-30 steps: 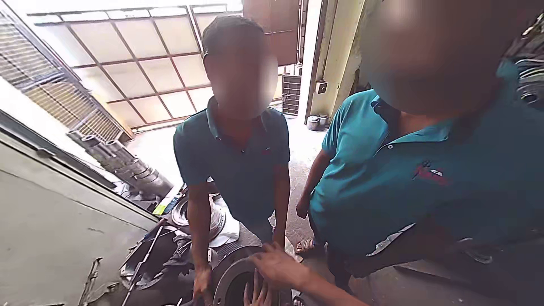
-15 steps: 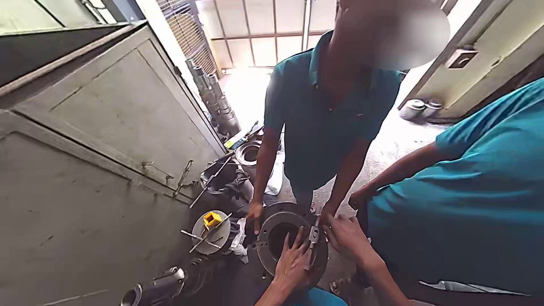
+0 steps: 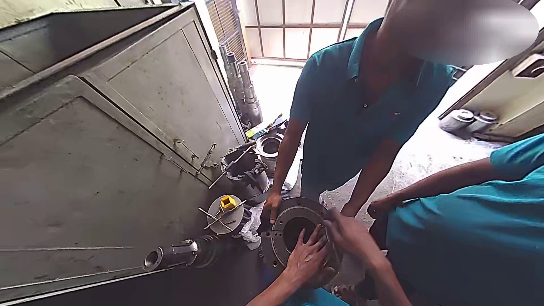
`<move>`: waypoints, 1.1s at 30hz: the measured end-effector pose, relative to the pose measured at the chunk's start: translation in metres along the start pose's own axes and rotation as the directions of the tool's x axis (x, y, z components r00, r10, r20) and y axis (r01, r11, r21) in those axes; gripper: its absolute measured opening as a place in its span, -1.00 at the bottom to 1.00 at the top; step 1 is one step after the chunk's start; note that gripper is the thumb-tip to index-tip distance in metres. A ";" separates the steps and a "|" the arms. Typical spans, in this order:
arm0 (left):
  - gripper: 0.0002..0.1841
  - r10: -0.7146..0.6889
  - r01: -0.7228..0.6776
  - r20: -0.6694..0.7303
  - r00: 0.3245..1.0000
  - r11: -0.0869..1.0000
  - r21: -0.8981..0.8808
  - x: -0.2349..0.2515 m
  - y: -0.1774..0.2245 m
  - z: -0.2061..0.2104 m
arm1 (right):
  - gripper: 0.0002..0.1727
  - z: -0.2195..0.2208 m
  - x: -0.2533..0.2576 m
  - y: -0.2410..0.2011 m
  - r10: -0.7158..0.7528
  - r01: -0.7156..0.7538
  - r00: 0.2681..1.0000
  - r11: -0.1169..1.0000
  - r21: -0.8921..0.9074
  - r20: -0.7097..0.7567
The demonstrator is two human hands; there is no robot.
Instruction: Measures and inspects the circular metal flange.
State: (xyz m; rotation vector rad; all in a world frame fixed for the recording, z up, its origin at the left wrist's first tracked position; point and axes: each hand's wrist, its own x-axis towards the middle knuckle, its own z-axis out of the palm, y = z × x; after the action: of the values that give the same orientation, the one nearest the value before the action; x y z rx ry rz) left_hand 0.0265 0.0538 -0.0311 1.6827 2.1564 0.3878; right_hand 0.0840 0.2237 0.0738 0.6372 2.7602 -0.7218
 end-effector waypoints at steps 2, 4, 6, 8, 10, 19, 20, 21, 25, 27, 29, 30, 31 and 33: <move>-0.33 0.011 -0.011 -0.121 0.993 1.000 0.004 -0.006 -0.001 0.005 | -0.60 0.015 -0.002 -0.025 -0.213 0.202 0.966 0.976 0.085 0.146; -0.41 0.004 -0.037 -0.192 0.981 0.985 -0.168 -0.010 -0.006 0.012 | -0.68 0.025 -0.021 -0.033 -0.363 0.331 0.887 0.931 0.154 0.286; -0.44 0.005 -0.026 -0.116 0.993 0.984 -0.178 -0.004 -0.006 0.007 | -0.68 0.022 -0.044 -0.019 -0.298 0.281 0.915 0.954 0.100 0.271; -0.37 0.008 -0.009 -0.026 1.000 1.000 -0.016 -0.001 0.001 0.000 | -0.61 0.009 -0.055 0.004 -0.082 0.083 0.976 0.997 0.002 0.201; -0.32 0.002 -0.003 0.012 1.000 1.000 0.019 -0.002 0.005 -0.003 | -0.56 -0.003 -0.050 0.021 0.082 -0.078 0.987 0.996 -0.039 0.138; -0.24 -0.020 0.021 -0.027 0.999 1.000 0.022 -0.005 0.005 -0.001 | -0.42 0.038 -0.028 -0.014 -0.057 0.053 0.994 0.998 -0.041 -0.095; -0.24 -0.023 0.024 -0.023 0.999 0.999 0.037 -0.002 0.005 -0.001 | -0.40 0.043 -0.030 -0.009 -0.104 0.096 0.983 0.994 -0.058 -0.148; -0.25 -0.029 0.029 0.004 1.000 0.998 0.061 0.000 0.005 -0.002 | -0.36 0.045 -0.031 -0.003 -0.154 0.144 0.973 0.987 -0.066 -0.172; -0.30 -0.039 0.038 0.000 0.999 0.998 0.056 -0.004 0.007 -0.003 | -0.38 0.050 -0.025 0.011 -0.400 0.375 0.894 0.915 -0.150 -0.204; -0.31 -0.009 0.010 -0.096 0.995 1.000 0.017 -0.009 0.007 0.000 | -0.46 0.055 -0.024 0.013 -0.517 0.480 0.826 0.855 -0.198 -0.227; -0.21 -0.026 0.027 -0.063 0.998 0.999 0.025 -0.006 0.006 0.001 | -0.57 0.059 -0.025 0.022 -0.594 0.553 0.766 0.804 -0.219 -0.247; -0.18 -0.048 0.048 -0.006 0.999 0.998 0.032 -0.004 0.006 -0.001 | -0.65 0.060 -0.029 0.027 -0.616 0.580 0.750 0.787 -0.210 -0.242; -0.20 -0.063 0.062 0.035 0.997 0.997 0.037 -0.002 0.007 -0.003 | -0.72 0.059 -0.035 0.032 -0.625 0.597 0.747 0.780 -0.186 -0.224; -0.29 -0.019 0.018 0.023 1.000 0.997 0.081 -0.001 0.006 -0.002 | -0.82 0.053 -0.049 0.041 -0.591 0.571 0.786 0.806 -0.153 -0.182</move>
State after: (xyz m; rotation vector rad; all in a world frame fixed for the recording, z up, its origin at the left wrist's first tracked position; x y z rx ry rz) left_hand 0.0314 0.0549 -0.0269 1.7000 2.1962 0.2780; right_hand 0.1513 0.2120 0.0263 -0.2041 3.2038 -0.6535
